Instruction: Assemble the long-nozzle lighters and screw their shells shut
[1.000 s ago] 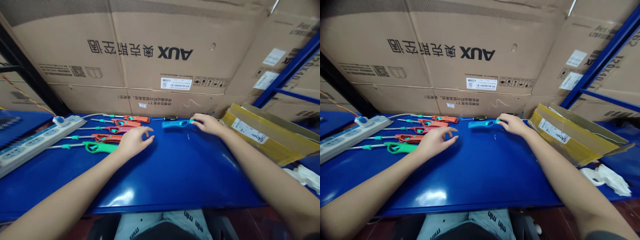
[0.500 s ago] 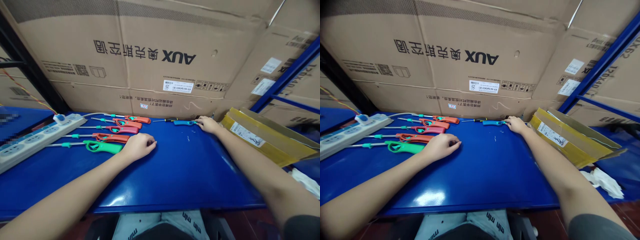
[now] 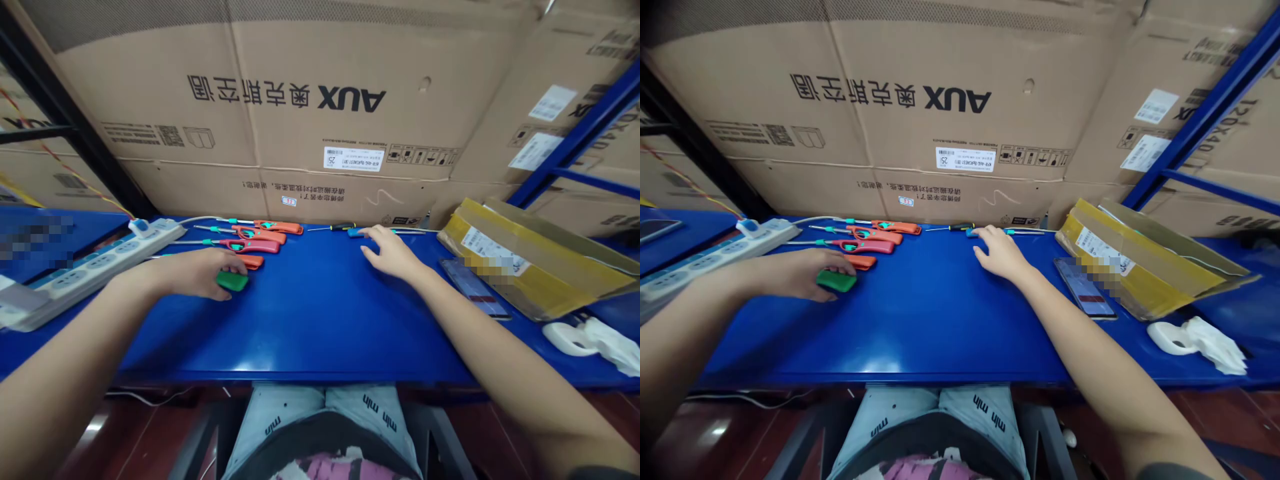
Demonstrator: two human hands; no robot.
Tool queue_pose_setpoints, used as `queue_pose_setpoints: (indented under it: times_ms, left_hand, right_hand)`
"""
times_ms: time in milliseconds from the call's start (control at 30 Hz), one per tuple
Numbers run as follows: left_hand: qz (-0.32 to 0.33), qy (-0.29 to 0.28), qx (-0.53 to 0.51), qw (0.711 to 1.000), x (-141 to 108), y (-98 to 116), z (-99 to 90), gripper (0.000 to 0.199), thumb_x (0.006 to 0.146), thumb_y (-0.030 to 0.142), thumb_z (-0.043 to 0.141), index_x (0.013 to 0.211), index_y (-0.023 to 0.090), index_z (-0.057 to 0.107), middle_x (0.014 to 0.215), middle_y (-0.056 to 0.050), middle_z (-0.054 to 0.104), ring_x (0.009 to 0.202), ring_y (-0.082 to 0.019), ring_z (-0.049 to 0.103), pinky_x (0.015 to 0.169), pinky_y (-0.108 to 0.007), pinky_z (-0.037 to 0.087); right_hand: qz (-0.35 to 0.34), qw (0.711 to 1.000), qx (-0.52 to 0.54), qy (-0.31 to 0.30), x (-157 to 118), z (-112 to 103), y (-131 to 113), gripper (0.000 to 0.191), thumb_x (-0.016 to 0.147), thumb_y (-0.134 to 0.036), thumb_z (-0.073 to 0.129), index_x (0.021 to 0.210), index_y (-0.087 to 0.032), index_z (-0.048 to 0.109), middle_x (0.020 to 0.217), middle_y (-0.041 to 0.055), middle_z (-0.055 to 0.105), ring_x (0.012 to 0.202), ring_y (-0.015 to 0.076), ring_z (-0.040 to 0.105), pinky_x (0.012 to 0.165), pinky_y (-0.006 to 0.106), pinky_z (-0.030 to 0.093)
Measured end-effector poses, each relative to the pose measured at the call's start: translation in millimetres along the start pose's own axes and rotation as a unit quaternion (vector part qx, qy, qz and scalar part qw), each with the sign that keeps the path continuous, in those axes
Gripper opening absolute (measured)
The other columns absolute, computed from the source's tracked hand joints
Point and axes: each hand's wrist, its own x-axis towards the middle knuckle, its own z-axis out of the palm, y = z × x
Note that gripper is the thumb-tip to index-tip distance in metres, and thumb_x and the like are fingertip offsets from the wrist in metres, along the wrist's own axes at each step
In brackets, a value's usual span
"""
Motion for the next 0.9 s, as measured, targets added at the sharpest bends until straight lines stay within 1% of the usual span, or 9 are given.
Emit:
queue_pose_setpoints:
  times_ms: [133, 300, 433, 533, 600, 667, 700, 800, 900]
  left_hand:
    - [-0.019, -0.016, -0.002, 1.0, -6.5, -2.6, 3.7, 0.031, 0.076, 0.04, 0.065, 0.099, 0.025, 0.078, 0.097, -0.006, 0.076, 0.096, -0.027, 0.07, 0.088, -0.034, 0.055]
    - [-0.002, -0.105, -0.014, 0.994, -3.8, -17.8, 1.9, 0.034, 0.071, 0.029, 0.066, 0.102, 0.025, 0.078, 0.112, -0.007, 0.075, 0.101, -0.028, 0.07, 0.092, -0.036, 0.054]
    - [-0.009, -0.121, 0.011, 0.993, -4.8, -34.8, -7.7, 0.047, 0.067, 0.026, 0.07, 0.114, 0.026, 0.075, 0.121, -0.004, 0.073, 0.111, -0.029, 0.068, 0.097, -0.034, 0.052]
    - [-0.007, -0.14, 0.017, 0.99, -7.4, -44.1, -10.0, 0.032, 0.08, 0.033, 0.065, 0.109, 0.023, 0.076, 0.111, -0.004, 0.076, 0.101, -0.024, 0.069, 0.092, -0.033, 0.053]
    - [0.008, -0.133, 0.011, 0.991, -7.4, -42.1, -3.0, 0.032, 0.083, 0.038, 0.067, 0.109, 0.022, 0.075, 0.114, -0.006, 0.076, 0.101, -0.025, 0.07, 0.091, -0.034, 0.054]
    - [0.034, -0.104, -0.009, 0.994, -4.8, -29.7, 12.5, 0.037, 0.087, 0.044, 0.067, 0.117, 0.023, 0.072, 0.127, -0.009, 0.07, 0.115, -0.028, 0.066, 0.099, -0.037, 0.051]
    - [0.055, -0.094, -0.022, 0.994, -2.4, -19.5, 22.9, 0.036, 0.089, 0.045, 0.065, 0.115, 0.022, 0.072, 0.127, -0.011, 0.069, 0.114, -0.028, 0.066, 0.098, -0.036, 0.052]
    - [0.106, -0.072, -0.046, 0.991, 8.9, 21.9, 59.1, 0.04, 0.099, 0.043, 0.053, 0.131, 0.02, 0.065, 0.118, -0.011, 0.067, 0.107, -0.024, 0.064, 0.096, -0.034, 0.051]
    - [0.157, -0.045, -0.048, 0.985, 24.3, 66.4, 91.3, 0.04, 0.101, 0.041, 0.053, 0.132, 0.018, 0.063, 0.116, -0.012, 0.065, 0.106, -0.025, 0.062, 0.097, -0.037, 0.049]
  right_hand:
    - [-0.034, 0.999, 0.008, -0.018, -7.1, 8.1, -17.8, 0.033, 0.096, -0.028, 0.051, 0.125, -0.018, 0.062, 0.13, 0.0144, 0.064, 0.122, 0.0316, 0.059, 0.102, 0.051, 0.047]
    - [-0.052, 0.998, 0.036, -0.022, -15.0, 9.0, -12.8, 0.028, 0.097, -0.03, 0.05, 0.12, -0.021, 0.064, 0.128, 0.0126, 0.066, 0.123, 0.0302, 0.059, 0.099, 0.051, 0.048]
    - [-0.076, 0.996, 0.042, -0.019, -17.7, 5.9, -12.7, 0.026, 0.097, -0.026, 0.051, 0.118, -0.022, 0.066, 0.124, 0.0109, 0.069, 0.122, 0.0289, 0.06, 0.101, 0.05, 0.046]
    - [-0.092, 0.995, 0.044, -0.022, -17.3, 4.7, -16.1, 0.027, 0.097, -0.025, 0.051, 0.118, -0.022, 0.067, 0.123, 0.0108, 0.069, 0.123, 0.0289, 0.059, 0.101, 0.05, 0.046]
    - [-0.099, 0.994, 0.048, -0.027, -16.9, 4.8, -19.8, 0.027, 0.098, -0.026, 0.05, 0.118, -0.021, 0.067, 0.123, 0.0111, 0.069, 0.122, 0.0294, 0.059, 0.1, 0.051, 0.047]
    - [-0.103, 0.992, 0.057, -0.034, -16.7, 5.4, -24.9, 0.026, 0.098, -0.026, 0.051, 0.118, -0.021, 0.067, 0.122, 0.0111, 0.069, 0.119, 0.0292, 0.06, 0.099, 0.051, 0.048]
    - [-0.106, 0.991, 0.069, -0.036, -16.7, 5.8, -28.0, 0.026, 0.098, -0.025, 0.051, 0.117, -0.021, 0.067, 0.121, 0.0109, 0.069, 0.118, 0.0286, 0.061, 0.099, 0.05, 0.048]
    - [-0.117, 0.983, 0.136, -0.035, -16.9, 7.1, -38.2, 0.023, 0.097, -0.023, 0.053, 0.114, -0.02, 0.068, 0.116, 0.0101, 0.071, 0.112, 0.0249, 0.064, 0.099, 0.046, 0.05]
    - [-0.117, 0.971, 0.205, -0.038, -17.6, 7.0, -45.6, 0.02, 0.098, -0.024, 0.054, 0.109, -0.019, 0.07, 0.11, 0.009, 0.073, 0.103, 0.021, 0.067, 0.096, 0.04, 0.052]
